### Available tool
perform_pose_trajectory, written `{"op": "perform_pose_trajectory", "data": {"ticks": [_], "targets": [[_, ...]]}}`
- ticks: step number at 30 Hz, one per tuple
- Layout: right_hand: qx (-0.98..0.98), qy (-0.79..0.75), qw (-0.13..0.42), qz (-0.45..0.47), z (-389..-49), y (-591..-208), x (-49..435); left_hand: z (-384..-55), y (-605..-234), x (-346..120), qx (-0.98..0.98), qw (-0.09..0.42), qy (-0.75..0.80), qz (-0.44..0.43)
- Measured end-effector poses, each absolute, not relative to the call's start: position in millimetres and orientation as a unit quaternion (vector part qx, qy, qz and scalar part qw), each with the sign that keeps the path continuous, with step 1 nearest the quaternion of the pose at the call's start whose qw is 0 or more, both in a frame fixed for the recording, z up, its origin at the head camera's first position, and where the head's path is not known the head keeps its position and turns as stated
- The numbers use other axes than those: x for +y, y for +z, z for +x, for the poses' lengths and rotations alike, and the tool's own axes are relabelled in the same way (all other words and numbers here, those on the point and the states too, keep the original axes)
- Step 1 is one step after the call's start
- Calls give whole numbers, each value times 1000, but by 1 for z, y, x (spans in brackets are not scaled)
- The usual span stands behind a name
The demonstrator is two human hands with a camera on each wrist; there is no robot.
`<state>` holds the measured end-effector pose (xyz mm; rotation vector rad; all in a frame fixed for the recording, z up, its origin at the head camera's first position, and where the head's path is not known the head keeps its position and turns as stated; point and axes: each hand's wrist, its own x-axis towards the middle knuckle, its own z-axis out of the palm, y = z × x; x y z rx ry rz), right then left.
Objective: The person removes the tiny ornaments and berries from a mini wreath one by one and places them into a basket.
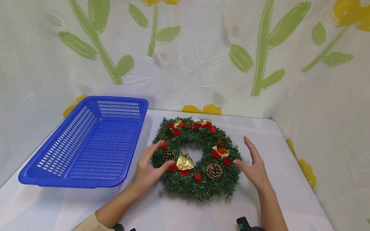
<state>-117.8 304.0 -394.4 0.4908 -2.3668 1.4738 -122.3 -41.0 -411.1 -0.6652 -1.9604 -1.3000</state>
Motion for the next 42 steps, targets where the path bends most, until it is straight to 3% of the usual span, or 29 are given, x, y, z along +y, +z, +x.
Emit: {"op": "perform_pose_trajectory", "data": {"ticks": [4,14,25,32,42], "targets": [[-831,515,141,156,-119,-401,307,-125,-416,-42,-755,345,-496,-255],[-738,627,109,223,-113,-418,309,-124,-428,-45,-773,329,-469,-273],[-786,596,69,147,-108,-439,307,-126,-438,-47,-774,325,-473,-268],[-806,579,50,111,-105,-440,303,-126,-438,-48,-786,281,-492,-250],[-822,559,40,103,-108,-442,308,-126,-436,-48,-794,257,-496,-238]]}}
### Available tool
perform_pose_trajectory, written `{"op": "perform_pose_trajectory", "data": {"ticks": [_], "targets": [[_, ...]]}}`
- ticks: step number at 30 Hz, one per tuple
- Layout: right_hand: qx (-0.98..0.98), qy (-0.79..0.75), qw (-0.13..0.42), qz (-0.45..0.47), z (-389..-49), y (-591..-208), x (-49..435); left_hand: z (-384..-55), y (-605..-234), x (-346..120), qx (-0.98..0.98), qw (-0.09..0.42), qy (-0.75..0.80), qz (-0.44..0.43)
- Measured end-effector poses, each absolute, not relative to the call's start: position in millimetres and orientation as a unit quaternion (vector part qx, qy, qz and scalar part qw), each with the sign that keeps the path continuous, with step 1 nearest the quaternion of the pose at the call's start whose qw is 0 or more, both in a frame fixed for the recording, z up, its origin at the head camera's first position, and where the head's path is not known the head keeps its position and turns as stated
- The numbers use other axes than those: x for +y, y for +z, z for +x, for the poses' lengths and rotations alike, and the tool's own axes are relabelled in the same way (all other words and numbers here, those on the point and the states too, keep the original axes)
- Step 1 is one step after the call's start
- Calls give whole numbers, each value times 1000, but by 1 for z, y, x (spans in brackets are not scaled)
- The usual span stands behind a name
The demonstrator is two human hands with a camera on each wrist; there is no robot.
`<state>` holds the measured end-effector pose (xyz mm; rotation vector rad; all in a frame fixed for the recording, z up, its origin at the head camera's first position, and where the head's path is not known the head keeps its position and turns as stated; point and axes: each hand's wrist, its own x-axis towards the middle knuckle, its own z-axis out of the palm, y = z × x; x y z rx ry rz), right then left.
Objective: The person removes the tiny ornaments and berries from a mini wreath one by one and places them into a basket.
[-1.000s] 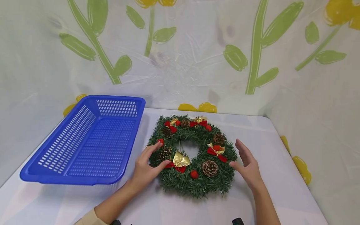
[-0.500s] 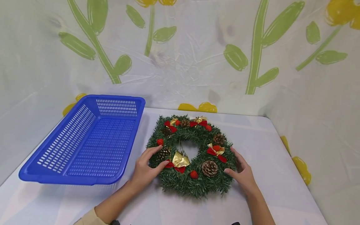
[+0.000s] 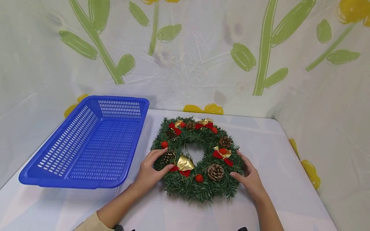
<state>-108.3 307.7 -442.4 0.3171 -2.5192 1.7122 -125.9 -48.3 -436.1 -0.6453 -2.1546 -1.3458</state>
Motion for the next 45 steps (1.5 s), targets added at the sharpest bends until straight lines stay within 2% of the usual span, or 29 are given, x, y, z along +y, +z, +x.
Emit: {"op": "perform_pose_trajectory", "data": {"ticks": [12,33,45], "targets": [[-819,559,47,118,-108,-442,306,-125,-433,-47,-794,256,-502,-229],[-827,548,48,115,-108,-444,307,-121,-426,-45,-783,164,-575,-168],[-826,550,45,114,-109,-445,308,-121,-422,-46,-776,153,-588,-170]]}}
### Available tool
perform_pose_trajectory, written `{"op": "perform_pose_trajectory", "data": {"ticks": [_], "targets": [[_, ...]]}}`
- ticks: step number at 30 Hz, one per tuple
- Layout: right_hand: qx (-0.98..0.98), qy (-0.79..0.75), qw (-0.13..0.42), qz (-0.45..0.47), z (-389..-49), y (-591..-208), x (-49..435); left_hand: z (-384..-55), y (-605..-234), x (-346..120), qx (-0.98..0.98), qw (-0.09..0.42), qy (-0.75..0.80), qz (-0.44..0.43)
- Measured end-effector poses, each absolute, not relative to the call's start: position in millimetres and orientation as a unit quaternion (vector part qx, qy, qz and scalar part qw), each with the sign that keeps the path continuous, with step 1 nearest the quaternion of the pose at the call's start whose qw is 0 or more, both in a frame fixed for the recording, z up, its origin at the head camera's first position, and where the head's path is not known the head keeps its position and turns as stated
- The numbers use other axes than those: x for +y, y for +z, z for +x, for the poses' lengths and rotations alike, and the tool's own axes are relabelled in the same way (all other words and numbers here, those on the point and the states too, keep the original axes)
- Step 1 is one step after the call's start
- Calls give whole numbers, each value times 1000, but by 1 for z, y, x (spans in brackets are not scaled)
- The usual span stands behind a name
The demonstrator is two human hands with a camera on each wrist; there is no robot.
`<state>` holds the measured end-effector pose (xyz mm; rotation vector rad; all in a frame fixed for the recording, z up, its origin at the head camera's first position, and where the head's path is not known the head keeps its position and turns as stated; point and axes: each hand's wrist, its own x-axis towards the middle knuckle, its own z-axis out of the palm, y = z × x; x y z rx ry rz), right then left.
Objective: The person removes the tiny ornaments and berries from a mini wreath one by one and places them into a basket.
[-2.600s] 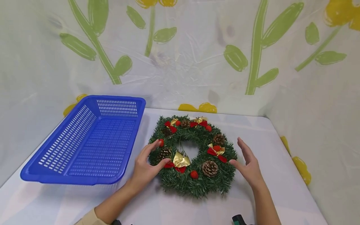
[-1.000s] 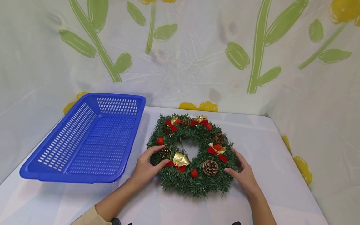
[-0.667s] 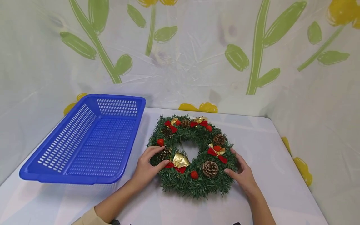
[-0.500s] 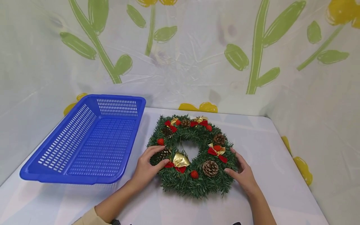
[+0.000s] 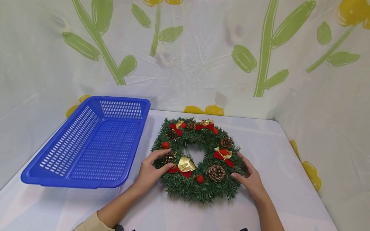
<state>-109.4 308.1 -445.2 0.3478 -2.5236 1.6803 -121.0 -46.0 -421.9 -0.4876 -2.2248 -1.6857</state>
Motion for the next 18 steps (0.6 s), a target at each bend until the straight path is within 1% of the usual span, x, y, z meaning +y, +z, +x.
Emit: {"op": "perform_pose_trajectory", "data": {"ticks": [7,13,18], "targets": [[-828,549,41,103,-108,-446,309,-121,-421,-46,-768,144,-603,-158],[-823,555,42,112,-109,-446,309,-122,-419,-47,-766,141,-610,-146],[-820,559,41,113,-110,-446,310,-123,-418,-49,-772,156,-596,-158]]}}
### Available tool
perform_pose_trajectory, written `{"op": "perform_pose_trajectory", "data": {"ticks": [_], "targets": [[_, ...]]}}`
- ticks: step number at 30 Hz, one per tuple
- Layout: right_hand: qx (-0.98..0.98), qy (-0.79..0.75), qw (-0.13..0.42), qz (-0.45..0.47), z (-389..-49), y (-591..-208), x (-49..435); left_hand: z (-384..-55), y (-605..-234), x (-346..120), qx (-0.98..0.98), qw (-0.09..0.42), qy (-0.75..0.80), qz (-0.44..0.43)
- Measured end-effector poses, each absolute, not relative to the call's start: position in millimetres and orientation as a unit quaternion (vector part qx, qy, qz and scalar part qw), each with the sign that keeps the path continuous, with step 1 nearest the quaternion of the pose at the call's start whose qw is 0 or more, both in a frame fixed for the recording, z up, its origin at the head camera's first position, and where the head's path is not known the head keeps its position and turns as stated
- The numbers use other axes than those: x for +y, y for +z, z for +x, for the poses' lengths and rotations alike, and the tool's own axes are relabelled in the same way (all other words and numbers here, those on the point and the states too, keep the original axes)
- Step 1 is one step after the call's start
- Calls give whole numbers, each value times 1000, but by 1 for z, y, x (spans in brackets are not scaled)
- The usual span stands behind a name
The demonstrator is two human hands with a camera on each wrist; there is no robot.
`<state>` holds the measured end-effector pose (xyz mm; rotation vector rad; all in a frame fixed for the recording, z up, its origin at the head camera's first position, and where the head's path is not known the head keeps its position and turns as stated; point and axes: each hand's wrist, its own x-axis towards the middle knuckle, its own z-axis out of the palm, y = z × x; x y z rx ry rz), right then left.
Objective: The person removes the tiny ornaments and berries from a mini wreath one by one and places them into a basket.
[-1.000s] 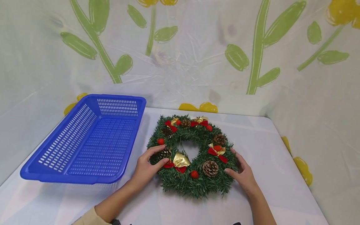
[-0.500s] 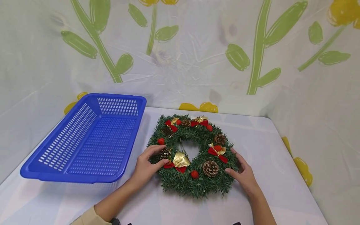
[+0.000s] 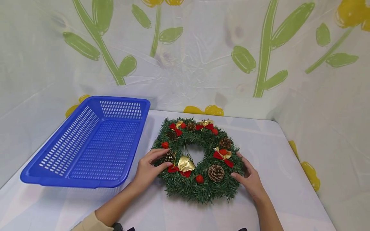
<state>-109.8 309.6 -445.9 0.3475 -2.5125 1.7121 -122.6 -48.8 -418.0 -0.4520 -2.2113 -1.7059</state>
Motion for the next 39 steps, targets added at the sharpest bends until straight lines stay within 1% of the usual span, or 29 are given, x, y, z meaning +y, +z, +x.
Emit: {"op": "perform_pose_trajectory", "data": {"ticks": [8,15,26,33,36,39], "targets": [[-824,555,38,111,-110,-445,309,-123,-417,-49,-755,239,-584,-181],[-830,545,42,111,-110,-444,308,-123,-411,-48,-739,267,-586,-200],[-832,544,35,105,-109,-445,309,-111,-392,-48,-721,252,-604,-229],[-832,546,35,94,-108,-444,309,-104,-381,-44,-713,218,-621,-240],[-830,550,33,92,-108,-444,309,-101,-377,-44,-719,220,-615,-236],[-829,551,29,90,-108,-443,309,-98,-374,-48,-729,235,-599,-235]]}}
